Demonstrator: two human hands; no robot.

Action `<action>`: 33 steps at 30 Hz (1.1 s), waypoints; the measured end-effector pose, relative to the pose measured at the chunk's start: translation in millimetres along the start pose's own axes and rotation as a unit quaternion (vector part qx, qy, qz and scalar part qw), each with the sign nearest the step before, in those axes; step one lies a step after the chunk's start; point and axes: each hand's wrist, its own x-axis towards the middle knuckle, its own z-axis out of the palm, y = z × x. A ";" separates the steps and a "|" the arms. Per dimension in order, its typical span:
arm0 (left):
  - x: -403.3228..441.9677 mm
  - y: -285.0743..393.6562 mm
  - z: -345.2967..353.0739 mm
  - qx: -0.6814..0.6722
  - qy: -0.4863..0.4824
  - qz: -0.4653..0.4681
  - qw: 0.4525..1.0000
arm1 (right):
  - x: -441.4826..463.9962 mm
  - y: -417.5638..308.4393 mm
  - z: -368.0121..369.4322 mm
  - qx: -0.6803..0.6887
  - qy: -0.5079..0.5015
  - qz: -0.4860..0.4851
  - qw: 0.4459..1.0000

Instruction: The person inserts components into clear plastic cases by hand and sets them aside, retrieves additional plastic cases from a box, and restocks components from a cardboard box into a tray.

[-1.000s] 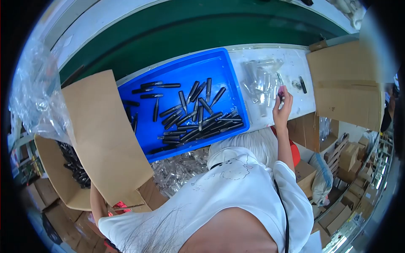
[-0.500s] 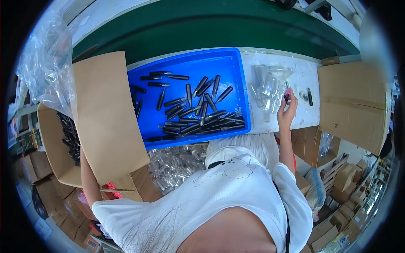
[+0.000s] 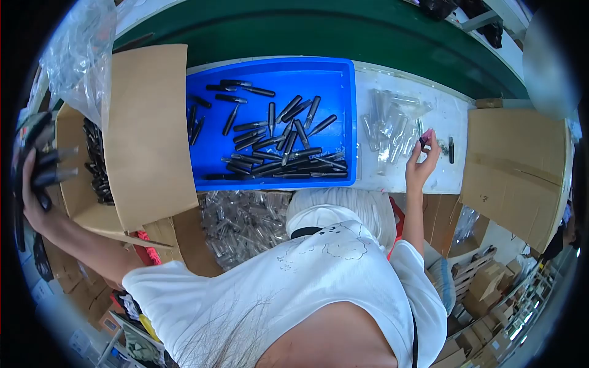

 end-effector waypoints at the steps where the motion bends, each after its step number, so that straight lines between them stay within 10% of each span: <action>1: -17.9 16.6 25.3 -0.028 -0.045 -0.031 0.998 | -1.1 -1.9 -0.1 0.010 -0.005 -0.008 1.000; 8: -156.9 -40.4 268.1 -0.184 -0.373 -0.011 0.909 | -19.3 -10.2 3.4 0.051 -0.076 -0.024 0.995; 11: -236.1 -110.6 334.4 -0.225 -0.410 -0.184 0.864 | -28.2 -11.9 3.8 0.069 -0.098 0.000 0.993; 14: -271.8 -134.0 348.0 -0.010 -0.418 -0.005 0.908 | -32.9 -5.2 21.1 0.061 -0.169 0.016 0.984; 19: -207.2 -60.4 247.3 -0.084 -0.459 0.072 0.881 | -62.8 9.9 60.1 -0.054 -0.299 0.045 0.952; 22: -170.0 -22.4 137.9 -0.220 -0.192 -0.049 0.955 | -59.9 11.8 59.5 -0.123 -0.312 0.018 0.942; 26: -100.2 -88.9 13.3 0.129 0.175 0.017 0.976 | -17.6 -6.7 67.1 -0.011 -0.305 0.038 0.952; 29: -80.8 -224.4 -75.1 0.285 -0.009 -0.022 0.958 | 21.8 -37.0 72.7 0.041 -0.313 -0.011 0.949; 33: -119.6 -352.2 -120.1 0.391 -0.233 -0.320 0.831 | 44.5 -92.9 75.4 0.058 -0.328 -0.041 0.942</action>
